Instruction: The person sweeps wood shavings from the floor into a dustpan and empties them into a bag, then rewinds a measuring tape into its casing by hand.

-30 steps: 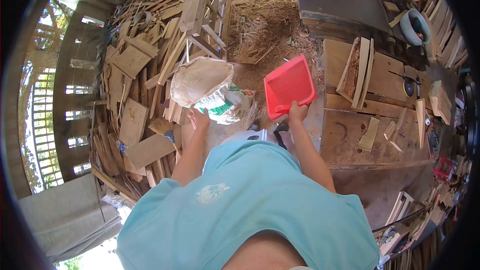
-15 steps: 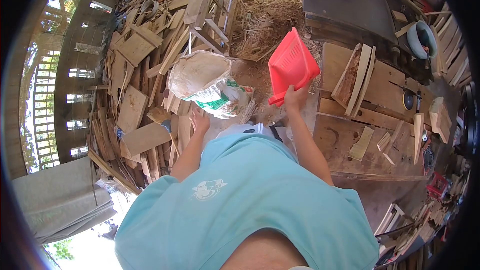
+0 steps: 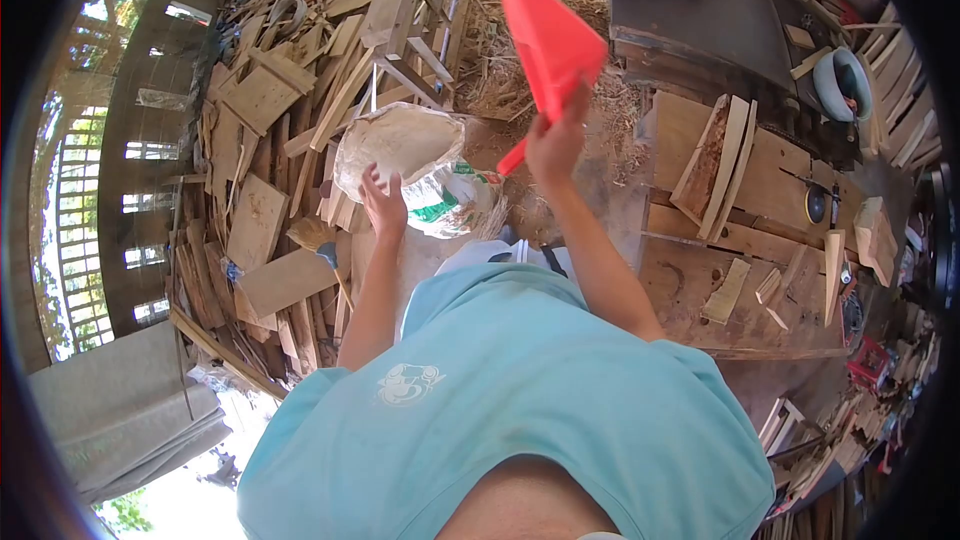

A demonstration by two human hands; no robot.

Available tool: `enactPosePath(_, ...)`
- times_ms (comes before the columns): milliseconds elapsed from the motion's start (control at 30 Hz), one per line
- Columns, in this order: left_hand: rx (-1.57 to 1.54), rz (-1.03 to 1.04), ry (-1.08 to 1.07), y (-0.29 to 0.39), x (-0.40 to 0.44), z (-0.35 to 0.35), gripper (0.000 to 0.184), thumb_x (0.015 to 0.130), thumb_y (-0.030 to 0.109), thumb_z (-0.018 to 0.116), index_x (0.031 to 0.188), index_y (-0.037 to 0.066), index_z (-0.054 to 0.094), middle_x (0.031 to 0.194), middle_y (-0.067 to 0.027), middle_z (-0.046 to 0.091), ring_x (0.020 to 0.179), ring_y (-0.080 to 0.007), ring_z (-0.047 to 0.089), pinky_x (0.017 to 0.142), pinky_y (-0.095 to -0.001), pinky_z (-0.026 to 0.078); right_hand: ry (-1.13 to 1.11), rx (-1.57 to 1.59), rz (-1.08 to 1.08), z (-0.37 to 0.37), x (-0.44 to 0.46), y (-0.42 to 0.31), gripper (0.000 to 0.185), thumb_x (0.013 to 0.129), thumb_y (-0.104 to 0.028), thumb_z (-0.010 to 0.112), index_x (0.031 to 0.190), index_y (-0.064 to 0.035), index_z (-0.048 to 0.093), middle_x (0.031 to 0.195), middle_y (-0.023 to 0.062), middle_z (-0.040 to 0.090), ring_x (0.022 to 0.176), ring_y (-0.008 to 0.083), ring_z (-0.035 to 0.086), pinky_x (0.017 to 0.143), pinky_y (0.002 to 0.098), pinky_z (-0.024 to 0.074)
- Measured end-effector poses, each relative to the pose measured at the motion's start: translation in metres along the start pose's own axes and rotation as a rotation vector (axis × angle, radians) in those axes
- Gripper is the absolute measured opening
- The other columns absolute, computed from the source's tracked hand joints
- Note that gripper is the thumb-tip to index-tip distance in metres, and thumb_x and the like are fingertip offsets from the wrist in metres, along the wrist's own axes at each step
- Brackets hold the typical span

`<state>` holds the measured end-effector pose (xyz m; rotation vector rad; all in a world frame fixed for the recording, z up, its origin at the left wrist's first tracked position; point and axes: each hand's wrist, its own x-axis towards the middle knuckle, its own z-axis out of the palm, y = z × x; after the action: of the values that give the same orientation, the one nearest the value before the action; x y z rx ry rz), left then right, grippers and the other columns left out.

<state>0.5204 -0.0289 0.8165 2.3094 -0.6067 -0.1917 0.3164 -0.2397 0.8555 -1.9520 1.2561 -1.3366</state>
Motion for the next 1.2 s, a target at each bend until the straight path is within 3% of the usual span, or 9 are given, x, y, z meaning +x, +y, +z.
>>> enactPosePath(267,-0.080,0.167,0.058,0.025,0.070,-0.006,0.052,0.090,0.037,0.061,0.130,0.008,0.048,0.118,-0.0163,0.054,0.100,-0.0262,0.055,0.087,-0.0398,0.045,-0.446,-0.215,-0.356,0.068,-0.039,-0.012,0.082,0.077,0.000,0.058,0.149,-0.0169,0.022,0.146,0.0274,0.026,0.128,0.0466,0.039,0.095,0.0447,0.0483)
enactPosePath(433,-0.032,0.246,-0.098,0.009,0.113,0.007,0.049,0.087,0.026,0.061,0.129,0.007,0.044,0.122,-0.0172,0.048,0.105,-0.0322,0.049,0.093,-0.0446,0.039,-0.340,-0.209,0.142,0.081,-0.079,0.050,0.084,0.076,-0.003,0.060,0.149,-0.0120,0.019,0.141,0.0307,0.034,0.124,0.0428,0.044,0.094,0.0469,0.0464)
enactPosePath(600,0.170,0.500,-0.139,0.033,0.196,0.042,0.046,0.088,0.020,0.059,0.130,0.009,0.044,0.122,-0.0203,0.047,0.115,-0.0391,0.045,0.098,-0.0487,0.036,-0.244,-0.333,1.127,0.138,-0.130,0.217,0.070,0.076,-0.011,0.059,0.140,-0.0028,0.031,0.115,0.0331,0.056,0.101,0.0452,0.059,0.087,0.0479,0.0485)
enactPosePath(633,0.146,0.493,-0.199,0.043,0.217,0.054,0.046,0.088,0.020,0.058,0.130,0.008,0.043,0.119,-0.0226,0.046,0.115,-0.0411,0.044,0.097,-0.0504,0.036,-0.125,-0.334,1.226,0.147,-0.133,0.237,0.064,0.076,-0.012,0.059,0.135,-0.0014,0.038,0.111,0.0313,0.059,0.099,0.0447,0.060,0.086,0.0478,0.0494)
enactPosePath(767,0.349,0.962,-0.110,0.053,0.332,0.139,0.049,0.085,0.023,0.062,0.127,0.003,0.046,0.117,-0.0256,0.045,0.111,-0.0431,0.044,0.097,-0.0504,0.034,0.243,-0.071,1.393,0.204,-0.159,0.331,0.045,0.078,-0.011,0.057,0.121,-0.0007,0.049,0.108,0.0255,0.063,0.089,0.0408,0.065,0.078,0.0456,0.0547)
enactPosePath(933,0.794,0.722,-0.003,0.030,0.460,0.239,0.069,0.086,0.046,0.061,0.141,0.012,0.037,0.138,-0.0223,0.038,0.131,-0.0406,0.032,0.107,-0.0513,0.028,0.146,0.468,1.824,0.271,-0.184,0.454,0.033,0.082,-0.009,0.055,0.115,-0.0078,0.053,0.100,0.0114,0.063,0.083,0.0271,0.066,0.058,0.0414,0.0582)
enactPosePath(1000,0.861,0.756,-0.008,0.007,0.506,0.255,0.072,0.085,0.045,0.062,0.141,0.008,0.037,0.134,-0.0223,0.045,0.126,-0.0387,0.041,0.106,-0.0466,0.032,0.160,0.558,1.881,0.287,-0.178,0.481,0.030,0.082,-0.008,0.057,0.112,-0.0089,0.055,0.100,0.0108,0.063,0.087,0.0261,0.064,0.065,0.0449,0.0582)
enactPosePath(1100,0.497,0.493,-0.241,0.005,0.523,0.258,0.072,0.084,0.044,0.064,0.138,0.003,0.039,0.126,-0.0228,0.054,0.118,-0.0366,0.052,0.101,-0.0407,0.037,-0.012,0.690,1.899,0.304,-0.188,0.532,0.030,0.082,-0.006,0.056,0.112,-0.0077,0.054,0.101,0.0112,0.063,0.092,0.0263,0.063,0.072,0.0517,0.0568)
enactPosePath(1200,0.603,0.396,-0.228,0.022,0.514,0.261,0.070,0.084,0.042,0.065,0.135,0.000,0.043,0.122,-0.0231,0.057,0.114,-0.0340,0.056,0.097,-0.0373,0.041,-0.061,0.721,1.968,0.313,-0.181,0.559,0.034,0.081,-0.005,0.057,0.115,-0.0072,0.053,0.105,0.0118,0.062,0.101,0.0306,0.061,0.079,0.0599,0.0527)
